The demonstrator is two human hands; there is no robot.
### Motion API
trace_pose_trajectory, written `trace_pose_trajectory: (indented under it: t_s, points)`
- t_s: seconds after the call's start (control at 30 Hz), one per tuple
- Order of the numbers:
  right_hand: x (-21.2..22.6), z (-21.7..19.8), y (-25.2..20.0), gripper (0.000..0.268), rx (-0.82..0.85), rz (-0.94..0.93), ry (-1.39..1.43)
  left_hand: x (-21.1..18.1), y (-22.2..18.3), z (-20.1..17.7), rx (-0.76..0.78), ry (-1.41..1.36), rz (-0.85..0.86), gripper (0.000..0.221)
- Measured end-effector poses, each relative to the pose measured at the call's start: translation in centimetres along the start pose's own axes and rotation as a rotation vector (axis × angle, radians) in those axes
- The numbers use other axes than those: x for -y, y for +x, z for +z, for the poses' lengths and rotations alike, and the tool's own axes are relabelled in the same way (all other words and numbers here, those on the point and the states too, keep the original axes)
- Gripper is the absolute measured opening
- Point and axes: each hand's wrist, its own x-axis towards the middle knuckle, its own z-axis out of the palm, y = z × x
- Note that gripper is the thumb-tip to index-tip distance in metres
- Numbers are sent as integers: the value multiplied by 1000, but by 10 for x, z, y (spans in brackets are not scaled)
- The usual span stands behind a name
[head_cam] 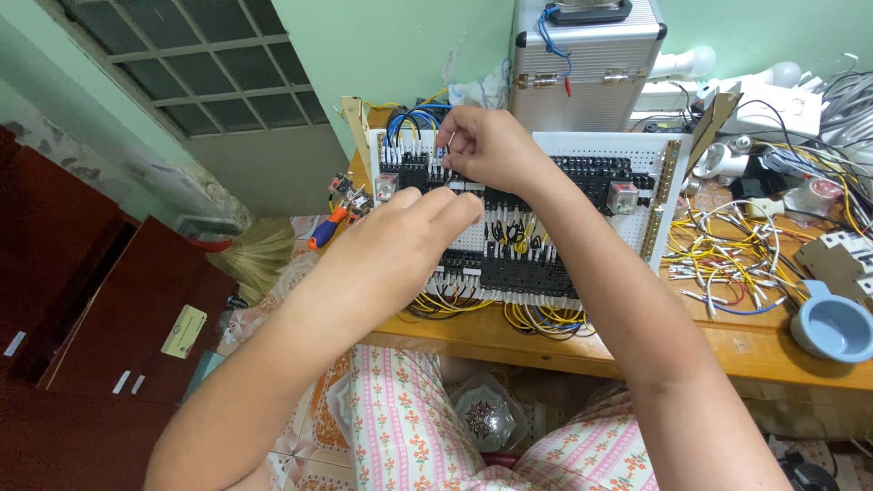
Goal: Routing and connecting electrical wires to a terminal block on a control panel using a screwdriver.
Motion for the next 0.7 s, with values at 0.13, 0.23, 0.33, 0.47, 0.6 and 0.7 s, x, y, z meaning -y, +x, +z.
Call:
trace_pose_trajectory:
  t_s: [0.13, 0.23, 0.33, 0.47, 0.6, 0.7]
  points:
    - [3, 0, -2, 24, -19, -21, 4, -6, -2, -6, -83, -119, -53, 46]
    - [9, 1, -5, 21, -55, -75, 39, -14, -12, -7, -393, 10, -182, 32]
    - [14, 1, -5, 21, -66, -55, 23, -10, -34, -2, -451, -102, -409, 31]
    - [15, 1, -6, 22, -84, -63, -4, 23, -77, 69, -970, -685, -443, 29]
    - [16, 1, -6, 28, -81, -78, -22, 37, -120, 144, -1100, -1493, -342, 35]
    - [23, -1, -7, 32, -77, -70, -22, 28, -152, 201, -945, -1794, -235, 53]
